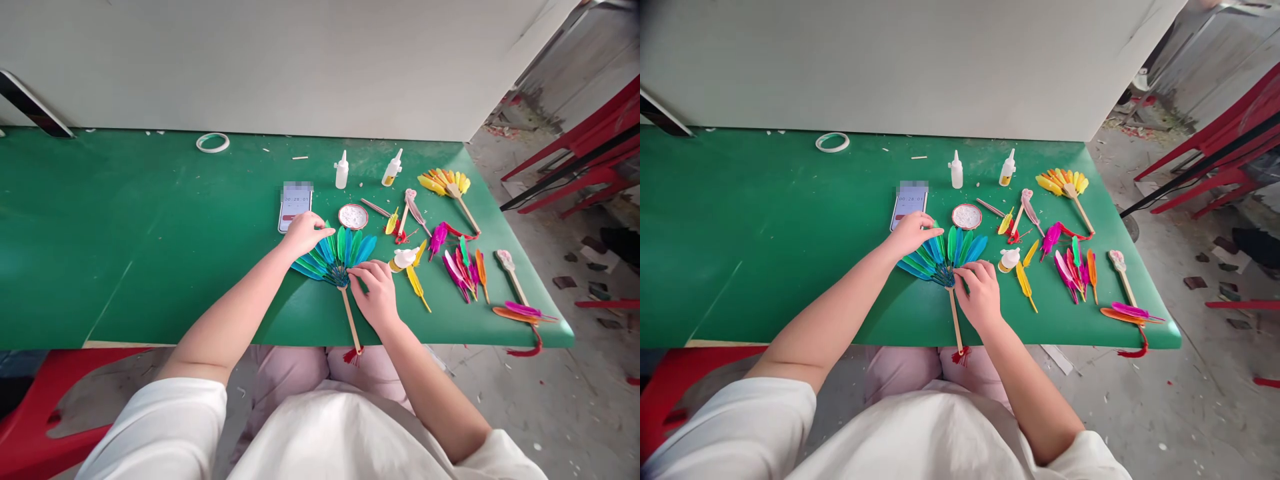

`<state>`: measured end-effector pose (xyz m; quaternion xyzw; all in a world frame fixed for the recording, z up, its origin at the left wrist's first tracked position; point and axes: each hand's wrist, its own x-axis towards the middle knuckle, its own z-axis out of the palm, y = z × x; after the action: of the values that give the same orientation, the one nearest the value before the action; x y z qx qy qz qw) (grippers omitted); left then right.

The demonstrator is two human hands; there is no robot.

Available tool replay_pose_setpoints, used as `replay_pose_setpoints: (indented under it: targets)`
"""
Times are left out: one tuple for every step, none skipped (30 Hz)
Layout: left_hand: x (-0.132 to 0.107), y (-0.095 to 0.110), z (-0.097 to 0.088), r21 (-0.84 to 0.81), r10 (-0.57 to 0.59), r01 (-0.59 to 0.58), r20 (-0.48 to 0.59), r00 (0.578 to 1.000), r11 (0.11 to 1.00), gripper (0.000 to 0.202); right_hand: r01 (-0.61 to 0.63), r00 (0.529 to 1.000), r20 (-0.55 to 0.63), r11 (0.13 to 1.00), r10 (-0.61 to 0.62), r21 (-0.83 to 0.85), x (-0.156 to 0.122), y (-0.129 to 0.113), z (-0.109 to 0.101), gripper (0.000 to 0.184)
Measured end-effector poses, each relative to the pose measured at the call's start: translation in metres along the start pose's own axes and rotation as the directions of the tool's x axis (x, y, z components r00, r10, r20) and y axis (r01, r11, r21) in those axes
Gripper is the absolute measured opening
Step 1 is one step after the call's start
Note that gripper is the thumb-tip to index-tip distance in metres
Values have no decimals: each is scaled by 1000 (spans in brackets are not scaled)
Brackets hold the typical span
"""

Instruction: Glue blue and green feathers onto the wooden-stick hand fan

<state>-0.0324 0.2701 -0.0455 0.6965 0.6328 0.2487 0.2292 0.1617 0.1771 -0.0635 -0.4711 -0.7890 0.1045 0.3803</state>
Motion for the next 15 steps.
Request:
replay_pose_setpoints:
  targets:
    - [0,0,0,7,3,-3,-2,1000,1000,31,9,1000,7,1000,-9,-6,-1,0,1,14]
    - [0,-1,0,14,7,-7,-3,1000,1000,31,18,1000,15,1000,-18,-12,-1,0,1,14]
    - [0,-1,1,22,9,-9,-3,1000,1000,31,27,999,23,999,-27,-17,-2,0,2,15]
    - [0,-1,1,29,11,-11,0,1000,1000,31,38,999,31,999,-37,-22,-2,1,3,15]
    - [0,0,2,36,14,-14,3,1000,999,31,49,998,41,998,-48,-27,-3,1,4,15]
    - [0,0,3,41,16,-17,5,1000,999,30,59,997,53,998,-57,-35,-3,2,5,16]
    - [-1,1,4,46,19,-19,5,1000,999,30,68,996,69,997,-65,-44,-4,2,6,16]
    - [-1,2,5,50,25,-25,6,1000,998,30,76,994,85,996,-71,-55,-4,2,7,17]
    - [-2,3,6,54,31,-32,9,999,998,30,82,992,100,994,-75,-67,-4,3,7,18]
    - [-3,4,7,59,36,-36,11,999,998,30,85,990,115,993,-76,-78,-4,3,8,19]
    - [-4,5,7,63,37,-38,12,999,997,29,87,989,125,992,-76,-87,-4,2,8,19]
    - [-4,5,7,62,36,-37,10,999,997,28,88,989,130,992,-75,-94,-4,2,8,19]
    - [-5,6,6,50,35,-35,11,999,998,26,88,988,133,991,-74,-99,-4,2,8,19]
    - [-5,6,4,21,29,-29,10,1000,999,24,87,988,134,991,-73,-102,-4,1,7,19]
    - [-6,7,1,-22,16,-16,4,1000,1000,23,86,988,134,991,-72,-104,-3,1,7,19]
